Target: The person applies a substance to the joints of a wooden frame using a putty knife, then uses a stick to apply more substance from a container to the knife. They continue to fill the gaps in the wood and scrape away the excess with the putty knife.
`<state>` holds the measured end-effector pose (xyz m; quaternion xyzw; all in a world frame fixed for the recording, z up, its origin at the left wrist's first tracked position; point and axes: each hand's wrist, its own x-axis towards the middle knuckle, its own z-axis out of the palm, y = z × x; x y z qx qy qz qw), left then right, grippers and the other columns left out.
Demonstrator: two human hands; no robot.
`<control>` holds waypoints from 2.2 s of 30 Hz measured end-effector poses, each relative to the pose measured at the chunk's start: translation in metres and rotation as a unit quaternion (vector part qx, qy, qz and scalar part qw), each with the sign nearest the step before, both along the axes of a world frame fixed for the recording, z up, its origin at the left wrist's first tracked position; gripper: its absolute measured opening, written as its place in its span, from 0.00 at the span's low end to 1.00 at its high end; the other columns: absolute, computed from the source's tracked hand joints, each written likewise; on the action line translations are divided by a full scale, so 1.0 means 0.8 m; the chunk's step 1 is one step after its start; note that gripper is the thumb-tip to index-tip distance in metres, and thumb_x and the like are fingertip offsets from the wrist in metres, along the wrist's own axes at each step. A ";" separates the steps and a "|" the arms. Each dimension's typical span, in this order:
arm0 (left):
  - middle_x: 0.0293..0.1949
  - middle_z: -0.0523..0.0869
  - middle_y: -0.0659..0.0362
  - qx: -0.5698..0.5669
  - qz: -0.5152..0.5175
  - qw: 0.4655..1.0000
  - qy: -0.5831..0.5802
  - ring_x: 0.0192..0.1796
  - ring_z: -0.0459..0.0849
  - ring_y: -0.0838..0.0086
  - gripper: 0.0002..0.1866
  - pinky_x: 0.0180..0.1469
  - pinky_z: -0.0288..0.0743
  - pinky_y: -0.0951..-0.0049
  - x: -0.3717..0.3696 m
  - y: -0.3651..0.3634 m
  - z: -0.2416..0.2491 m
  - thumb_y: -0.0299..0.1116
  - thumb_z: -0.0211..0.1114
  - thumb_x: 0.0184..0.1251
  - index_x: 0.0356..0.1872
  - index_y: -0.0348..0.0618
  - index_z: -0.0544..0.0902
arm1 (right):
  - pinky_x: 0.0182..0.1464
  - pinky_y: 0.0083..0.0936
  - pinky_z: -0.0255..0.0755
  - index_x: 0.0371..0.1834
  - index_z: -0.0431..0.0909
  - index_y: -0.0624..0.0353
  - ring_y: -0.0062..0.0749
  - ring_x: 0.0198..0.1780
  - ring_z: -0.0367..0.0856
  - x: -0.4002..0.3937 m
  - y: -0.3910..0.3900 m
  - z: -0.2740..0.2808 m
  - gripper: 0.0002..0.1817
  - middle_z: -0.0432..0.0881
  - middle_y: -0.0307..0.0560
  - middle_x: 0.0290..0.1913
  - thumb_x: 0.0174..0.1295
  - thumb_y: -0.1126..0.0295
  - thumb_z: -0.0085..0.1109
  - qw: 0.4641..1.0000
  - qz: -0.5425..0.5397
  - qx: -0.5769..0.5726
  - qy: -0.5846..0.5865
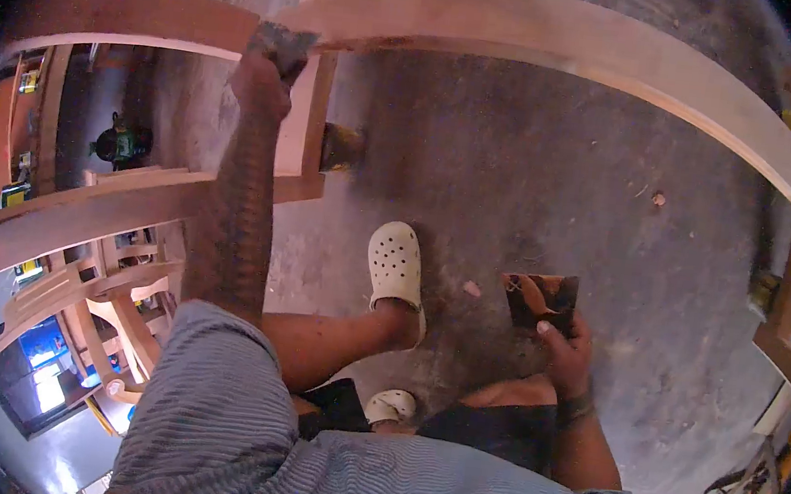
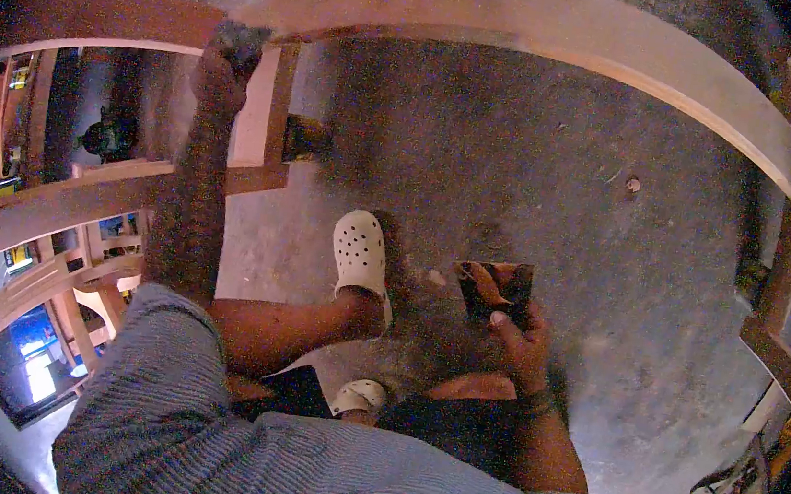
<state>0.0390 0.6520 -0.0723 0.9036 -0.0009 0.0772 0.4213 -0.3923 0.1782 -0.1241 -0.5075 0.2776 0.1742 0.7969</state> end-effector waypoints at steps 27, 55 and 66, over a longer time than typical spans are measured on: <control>0.66 0.77 0.37 0.041 0.184 0.982 -0.013 0.64 0.80 0.45 0.36 0.65 0.76 0.53 -0.097 -0.279 -0.083 0.34 0.63 0.70 0.78 0.35 0.66 | 0.62 0.32 0.77 0.63 0.77 0.62 0.33 0.57 0.83 -0.070 0.005 -0.016 0.22 0.85 0.43 0.56 0.66 0.72 0.64 0.992 -0.047 0.008 0.115; 0.53 0.89 0.51 -0.591 -0.041 0.604 0.534 0.49 0.89 0.60 0.20 0.49 0.86 0.58 -0.344 -0.429 -0.044 0.37 0.59 0.75 0.62 0.36 0.79 | 0.50 0.33 0.82 0.64 0.76 0.69 0.35 0.52 0.88 0.060 -0.081 0.044 0.16 0.87 0.52 0.54 0.76 0.74 0.53 0.958 -0.202 -0.117 -0.168; 0.54 0.86 0.48 -0.541 -0.086 0.673 0.497 0.53 0.90 0.57 0.18 0.45 0.92 0.53 -0.336 -0.447 0.023 0.24 0.60 0.71 0.61 0.30 0.78 | 0.57 0.37 0.80 0.66 0.79 0.62 0.47 0.54 0.85 0.073 -0.089 0.024 0.22 0.85 0.56 0.55 0.69 0.83 0.59 0.804 -0.014 -0.484 -0.344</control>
